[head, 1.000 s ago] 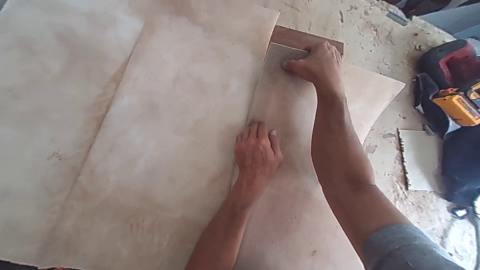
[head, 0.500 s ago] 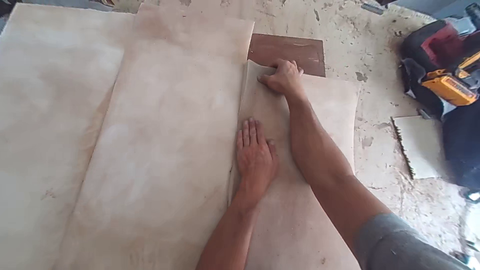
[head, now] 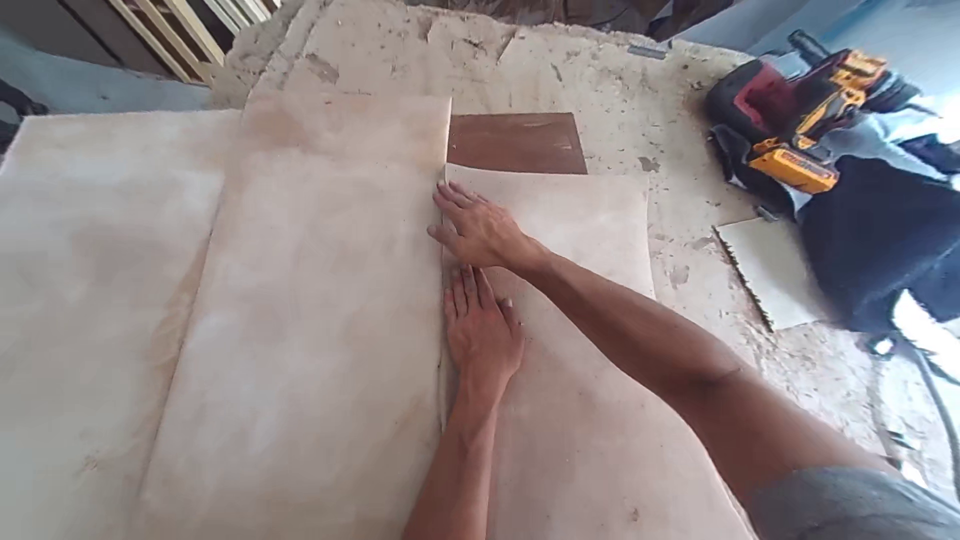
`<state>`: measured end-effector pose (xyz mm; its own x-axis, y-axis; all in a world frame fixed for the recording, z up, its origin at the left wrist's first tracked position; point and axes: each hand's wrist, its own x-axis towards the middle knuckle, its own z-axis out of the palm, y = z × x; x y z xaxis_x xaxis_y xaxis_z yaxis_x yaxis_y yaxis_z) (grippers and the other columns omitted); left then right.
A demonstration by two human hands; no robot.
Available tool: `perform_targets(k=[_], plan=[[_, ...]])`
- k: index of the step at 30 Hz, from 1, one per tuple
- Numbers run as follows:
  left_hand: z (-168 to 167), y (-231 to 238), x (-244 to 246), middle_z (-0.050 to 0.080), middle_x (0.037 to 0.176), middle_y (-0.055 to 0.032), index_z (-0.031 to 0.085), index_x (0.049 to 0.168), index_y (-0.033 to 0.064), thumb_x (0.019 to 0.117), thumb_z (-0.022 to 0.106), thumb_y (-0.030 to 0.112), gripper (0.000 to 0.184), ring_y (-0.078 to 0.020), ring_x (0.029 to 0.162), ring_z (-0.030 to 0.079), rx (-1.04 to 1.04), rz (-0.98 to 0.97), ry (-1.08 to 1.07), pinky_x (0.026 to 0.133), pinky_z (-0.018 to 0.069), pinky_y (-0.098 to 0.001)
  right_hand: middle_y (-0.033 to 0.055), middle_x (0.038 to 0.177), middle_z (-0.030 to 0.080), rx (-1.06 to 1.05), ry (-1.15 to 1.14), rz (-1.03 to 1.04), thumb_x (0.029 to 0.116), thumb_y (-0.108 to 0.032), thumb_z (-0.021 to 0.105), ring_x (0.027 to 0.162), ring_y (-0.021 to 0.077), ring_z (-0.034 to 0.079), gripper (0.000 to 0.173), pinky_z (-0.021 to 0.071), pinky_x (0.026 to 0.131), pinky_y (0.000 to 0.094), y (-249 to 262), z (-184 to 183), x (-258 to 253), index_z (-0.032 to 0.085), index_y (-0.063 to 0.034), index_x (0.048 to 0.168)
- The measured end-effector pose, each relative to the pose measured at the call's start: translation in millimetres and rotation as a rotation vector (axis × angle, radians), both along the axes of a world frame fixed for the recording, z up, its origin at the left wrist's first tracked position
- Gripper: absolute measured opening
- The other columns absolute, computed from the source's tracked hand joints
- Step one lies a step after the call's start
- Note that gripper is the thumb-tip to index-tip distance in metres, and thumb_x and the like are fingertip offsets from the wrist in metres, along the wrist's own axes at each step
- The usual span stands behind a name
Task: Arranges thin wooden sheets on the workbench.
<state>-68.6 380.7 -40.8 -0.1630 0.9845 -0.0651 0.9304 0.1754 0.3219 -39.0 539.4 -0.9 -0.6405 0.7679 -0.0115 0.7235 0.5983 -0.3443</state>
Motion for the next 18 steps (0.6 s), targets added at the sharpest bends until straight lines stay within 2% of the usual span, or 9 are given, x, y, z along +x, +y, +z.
perform_targets(k=[2,4,7,9,10,12,14,16,18], plan=[[-3,0,1,0.027,0.168,-0.0166,0.031,0.161,0.0016,0.1039,0.029,0.044,0.071,-0.0319,0.158,0.02,0.023,0.007,-0.014,0.129,0.0111,-0.0507,0.0094,0.17,0.025,0.12,0.015,-0.059,0.1056,-0.057,0.023,0.158,0.0278,0.021,0.075,0.0173,0.126,0.0562,8,-20,-8,0.034,-0.0062,0.16],[-7,1,0,0.036,0.164,-0.0171,0.039,0.157,0.0022,0.1035,0.028,0.046,0.07,-0.0318,0.156,0.027,0.061,0.02,0.002,0.129,0.0151,-0.05,0.0096,0.169,0.028,0.162,-0.06,-0.119,0.1003,-0.07,0.018,0.157,0.0269,0.022,0.088,0.0144,0.127,0.0559,16,-53,-21,0.036,-0.0078,0.159],[-5,0,0,0.029,0.168,-0.0165,0.033,0.16,0.0024,0.1042,0.027,0.046,0.071,-0.0319,0.157,0.022,0.031,0.016,-0.008,0.128,0.0134,-0.0507,0.0136,0.168,0.029,-0.016,-0.117,-0.12,0.0981,-0.076,0.022,0.158,0.0297,0.021,0.094,0.0105,0.127,0.0581,21,-38,-28,0.035,-0.0061,0.159],[-2,0,1,0.024,0.169,-0.0167,0.028,0.162,0.0016,0.1047,0.027,0.046,0.072,-0.0319,0.158,0.018,0.011,0.0,-0.017,0.128,0.0111,-0.0508,0.0135,0.167,0.031,-0.1,-0.037,-0.146,0.1,-0.073,0.025,0.157,0.0287,0.024,0.09,0.0157,0.127,0.0563,33,-18,-22,0.036,-0.006,0.159],[-2,-1,-1,0.024,0.169,-0.0171,0.028,0.161,0.0013,0.1045,0.028,0.046,0.073,-0.0321,0.158,0.019,0.024,-0.003,-0.013,0.128,0.0117,-0.0507,0.013,0.167,0.031,-0.042,0.013,-0.188,0.1008,-0.071,0.025,0.157,0.028,0.025,0.088,0.0169,0.127,0.0556,34,-16,-21,0.036,-0.0061,0.159],[-4,0,0,0.028,0.168,-0.0181,0.032,0.16,0.001,0.1037,0.03,0.046,0.072,-0.0327,0.157,0.022,0.06,0.012,-0.026,0.128,0.0135,-0.0516,0.0137,0.169,0.028,0.078,-0.001,-0.233,0.1013,-0.07,0.022,0.158,0.0284,0.021,0.088,0.0131,0.127,0.0562,34,-34,-24,0.032,-0.0058,0.161],[-6,1,0,0.032,0.166,-0.0178,0.036,0.159,0.0015,0.1013,0.033,0.043,0.071,-0.0325,0.156,0.026,0.085,0.018,-0.006,0.128,0.015,-0.0517,0.0151,0.167,0.031,0.115,-0.041,-0.241,0.0973,-0.075,0.021,0.157,0.0288,0.023,0.095,0.012,0.127,0.0548,36,-53,-34,0.032,-0.0047,0.16],[-6,1,1,0.031,0.167,-0.0173,0.036,0.159,0.0023,0.1018,0.032,0.044,0.071,-0.0322,0.157,0.024,0.065,0.016,0.0,0.128,0.0141,-0.0513,0.0178,0.164,0.035,0.013,-0.05,-0.202,0.0962,-0.078,0.022,0.156,0.0294,0.027,0.098,0.0125,0.128,0.0507,49,-48,-38,0.035,-0.0025,0.158],[-2,0,2,0.027,0.168,-0.0168,0.031,0.161,0.0025,0.1036,0.03,0.045,0.071,-0.0316,0.158,0.021,0.027,0.014,0.009,0.128,0.0122,-0.0505,0.017,0.165,0.034,-0.14,-0.071,-0.168,0.098,-0.077,0.023,0.156,0.0294,0.026,0.096,0.0142,0.128,0.0511,59,-25,-32,0.036,-0.0031,0.158]])
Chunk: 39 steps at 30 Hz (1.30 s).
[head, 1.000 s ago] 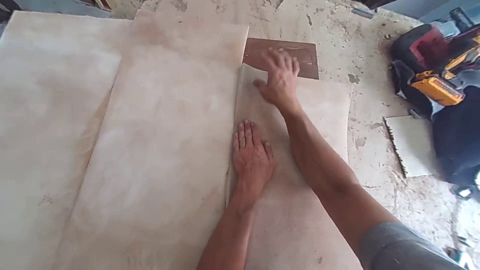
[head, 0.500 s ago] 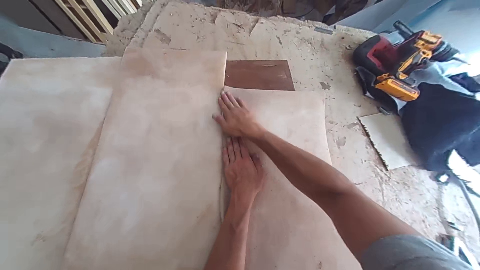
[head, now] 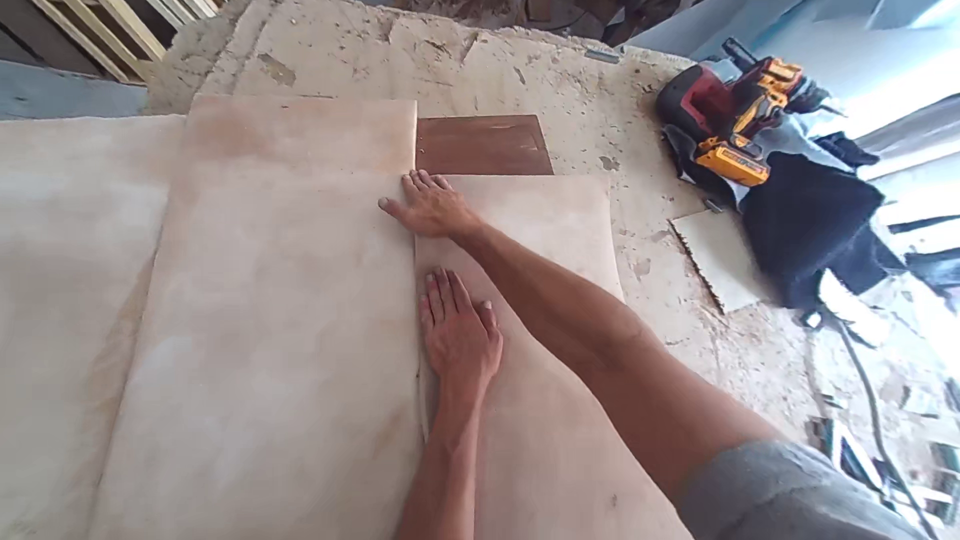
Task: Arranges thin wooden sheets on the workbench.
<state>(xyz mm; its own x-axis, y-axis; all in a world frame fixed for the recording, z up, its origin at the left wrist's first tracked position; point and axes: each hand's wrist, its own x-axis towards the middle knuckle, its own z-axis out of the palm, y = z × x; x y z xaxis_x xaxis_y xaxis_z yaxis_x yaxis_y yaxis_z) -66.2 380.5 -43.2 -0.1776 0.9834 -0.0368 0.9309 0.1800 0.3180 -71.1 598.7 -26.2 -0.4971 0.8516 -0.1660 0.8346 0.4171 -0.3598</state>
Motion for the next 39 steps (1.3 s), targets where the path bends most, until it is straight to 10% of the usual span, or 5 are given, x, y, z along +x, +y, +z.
perform_targets(k=[10,21,24,31,39], plan=[[6,3,4,0.026,0.167,-0.0218,0.037,0.156,-0.0032,0.0949,0.043,0.043,0.077,-0.0348,0.157,0.021,0.004,-0.021,0.07,0.127,0.0127,-0.0517,0.0113,0.172,0.017,0.023,0.012,-0.119,0.0976,-0.073,0.035,0.16,0.0273,0.01,0.094,0.0022,0.128,0.0553,-35,-3,-9,0.023,-0.008,0.164],[-1,-142,-21,0.021,0.169,-0.022,0.022,0.162,-0.0008,0.0981,0.023,0.066,0.093,-0.0387,0.158,0.015,0.073,-0.038,0.101,0.124,0.0051,-0.0656,0.0131,0.171,0.022,-0.056,0.074,-0.125,0.0923,-0.08,0.036,0.159,0.0287,0.014,0.104,0.0019,0.128,0.0558,-104,-2,-11,0.021,-0.0073,0.164],[12,-150,-26,0.019,0.17,-0.022,0.022,0.163,0.0008,0.1022,0.026,0.062,0.086,-0.0392,0.159,0.011,0.023,-0.059,0.003,0.124,0.0053,-0.0661,0.0134,0.161,0.042,-0.15,0.215,-0.122,0.1025,-0.065,0.04,0.151,0.0304,0.037,0.079,0.028,0.122,0.0604,-144,57,14,0.039,-0.0084,0.158],[16,-143,-32,0.04,0.16,-0.0218,0.048,0.151,0.0021,0.1002,0.031,0.06,0.079,-0.0389,0.156,0.021,-0.123,-0.062,0.137,0.125,0.0039,-0.0653,0.0064,0.174,0.01,0.008,0.003,0.052,0.1008,-0.07,0.027,0.161,0.0249,0.002,0.088,-0.0042,0.127,0.0581,-217,-11,11,0.015,-0.0122,0.166],[12,-255,-25,0.023,0.169,-0.0196,0.027,0.163,0.0058,0.0968,0.015,0.072,0.094,-0.038,0.158,0.015,-0.036,-0.095,0.13,0.124,0.0041,-0.0678,0.0115,0.17,0.024,0.123,0.231,-0.039,0.0994,-0.068,0.035,0.159,0.0272,0.016,0.088,0.0046,0.129,0.052,-286,-23,10,0.028,-0.0066,0.163]])
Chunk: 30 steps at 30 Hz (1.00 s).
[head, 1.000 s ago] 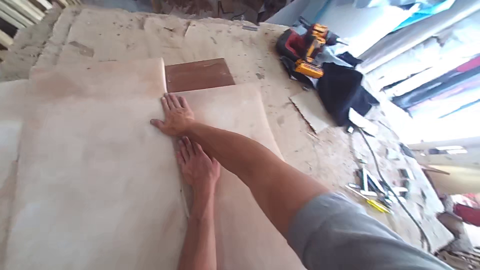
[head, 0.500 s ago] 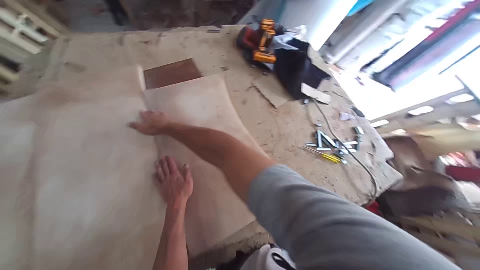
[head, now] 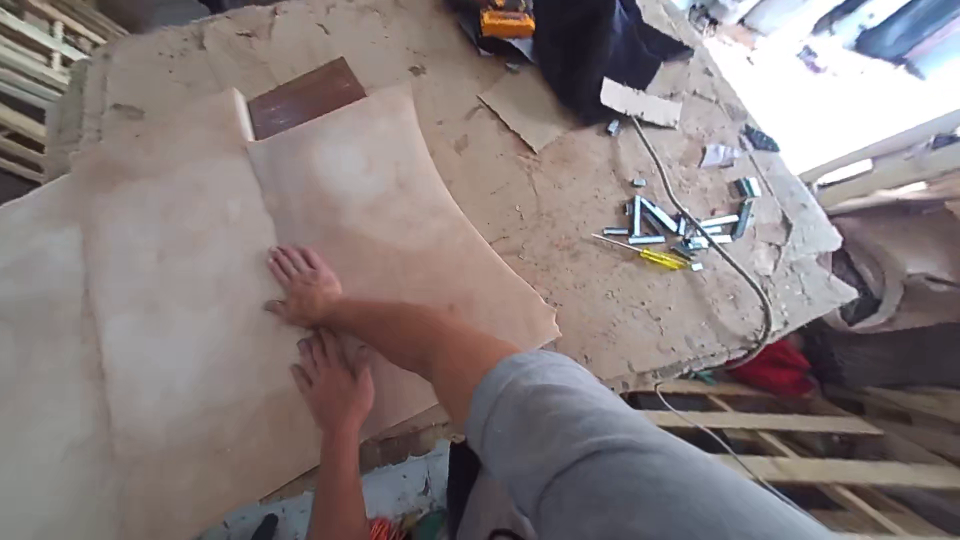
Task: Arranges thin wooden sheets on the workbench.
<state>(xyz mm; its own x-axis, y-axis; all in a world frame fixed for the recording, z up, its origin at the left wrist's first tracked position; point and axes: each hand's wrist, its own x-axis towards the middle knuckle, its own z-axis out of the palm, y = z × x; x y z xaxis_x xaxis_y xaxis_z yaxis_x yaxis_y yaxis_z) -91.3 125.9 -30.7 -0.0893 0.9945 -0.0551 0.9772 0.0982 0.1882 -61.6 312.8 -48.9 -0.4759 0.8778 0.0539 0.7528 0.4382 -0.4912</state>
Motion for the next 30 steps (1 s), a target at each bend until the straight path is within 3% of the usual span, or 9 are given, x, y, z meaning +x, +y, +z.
perform_targets(k=[5,8,11,15,17,20,25,28,30], plan=[[17,-23,2,0.019,0.17,-0.0208,0.023,0.163,0.0047,0.1019,0.018,0.063,0.085,-0.0388,0.158,0.013,-0.004,0.031,-0.029,0.123,0.0055,-0.0686,0.0108,0.171,0.022,-0.224,0.099,0.014,0.0996,-0.071,0.036,0.159,0.0262,0.013,0.089,0.0036,0.129,0.0531,5,28,19,0.024,-0.0097,0.164],[7,-69,1,0.029,0.167,-0.0195,0.032,0.161,0.0059,0.1036,0.022,0.063,0.082,-0.0395,0.157,0.019,0.058,0.035,-0.015,0.122,0.0086,-0.0709,0.0116,0.168,0.031,-0.035,0.134,-0.016,0.0993,-0.066,0.042,0.158,0.0282,0.021,0.084,0.0074,0.129,0.0546,-31,27,44,0.035,-0.0093,0.16],[3,-64,3,0.025,0.169,-0.0145,0.029,0.163,0.0099,0.1022,0.022,0.067,0.084,-0.0358,0.159,0.012,-0.055,0.064,-0.039,0.123,0.0048,-0.0698,0.0138,0.167,0.031,0.05,-0.027,0.103,0.0981,-0.07,0.033,0.157,0.0325,0.021,0.088,0.0087,0.126,0.0608,-34,4,47,0.037,-0.0059,0.158],[37,-76,-19,0.027,0.17,-0.0077,0.032,0.163,0.0129,0.107,0.017,0.055,0.071,-0.0278,0.159,0.014,-0.186,0.002,-0.312,0.127,0.0079,-0.061,0.0131,0.169,0.026,-0.18,-0.232,0.136,0.098,-0.074,0.03,0.158,0.0354,0.018,0.09,0.0102,0.121,0.0712,-18,37,42,0.037,-0.0084,0.159],[40,-124,-48,0.036,0.166,-0.0055,0.04,0.159,0.0146,0.1081,0.021,0.05,0.065,-0.0267,0.157,0.024,-0.001,-0.027,-0.35,0.127,0.0166,-0.058,0.0175,0.164,0.036,-0.136,-0.238,0.064,0.0991,-0.072,0.031,0.154,0.0385,0.028,0.087,0.017,0.119,0.074,-25,56,26,0.046,-0.0046,0.152],[12,-229,-108,0.047,0.159,-0.0051,0.054,0.15,0.0134,0.1084,0.026,0.047,0.061,-0.0253,0.152,0.037,0.199,0.053,-0.36,0.125,0.0276,-0.054,0.0221,0.169,0.02,0.014,-0.226,-0.019,0.0989,-0.071,0.028,0.158,0.0386,0.015,0.094,0.009,0.124,0.0675,-61,24,17,0.025,-0.0007,0.161],[-46,-402,-244,0.056,0.15,-0.016,0.061,0.14,0.0035,0.1096,0.032,0.033,0.051,-0.0334,0.143,0.049,0.049,0.582,-0.544,0.119,0.0373,-0.055,0.0205,0.17,0.017,-0.108,-0.343,-0.038,0.0982,-0.074,0.028,0.158,0.0385,0.012,0.096,0.0088,0.122,0.0697,-55,25,7,0.022,-0.0033,0.163],[-52,-448,-320,0.059,0.143,-0.0246,0.059,0.142,0.0,0.1121,0.023,0.04,0.061,-0.0415,0.135,0.056,-0.057,0.788,-0.621,0.114,0.0391,-0.0638,0.0214,0.169,0.023,-0.153,-0.34,-0.183,0.1052,-0.064,0.016,0.157,0.041,0.017,0.081,0.0164,0.119,0.0734,-74,51,-8,0.032,-0.0068,0.16],[-49,-456,-367,0.063,0.135,-0.0277,0.061,0.14,0.0014,0.1121,0.021,0.04,0.062,-0.0454,0.129,0.058,-0.081,0.844,-0.648,0.11,0.0394,-0.0677,0.0205,0.17,0.016,0.013,-0.342,-0.343,0.1042,-0.065,0.018,0.159,0.0361,0.011,0.085,0.0083,0.124,0.0671,-105,25,-26,0.024,-0.0028,0.162]])
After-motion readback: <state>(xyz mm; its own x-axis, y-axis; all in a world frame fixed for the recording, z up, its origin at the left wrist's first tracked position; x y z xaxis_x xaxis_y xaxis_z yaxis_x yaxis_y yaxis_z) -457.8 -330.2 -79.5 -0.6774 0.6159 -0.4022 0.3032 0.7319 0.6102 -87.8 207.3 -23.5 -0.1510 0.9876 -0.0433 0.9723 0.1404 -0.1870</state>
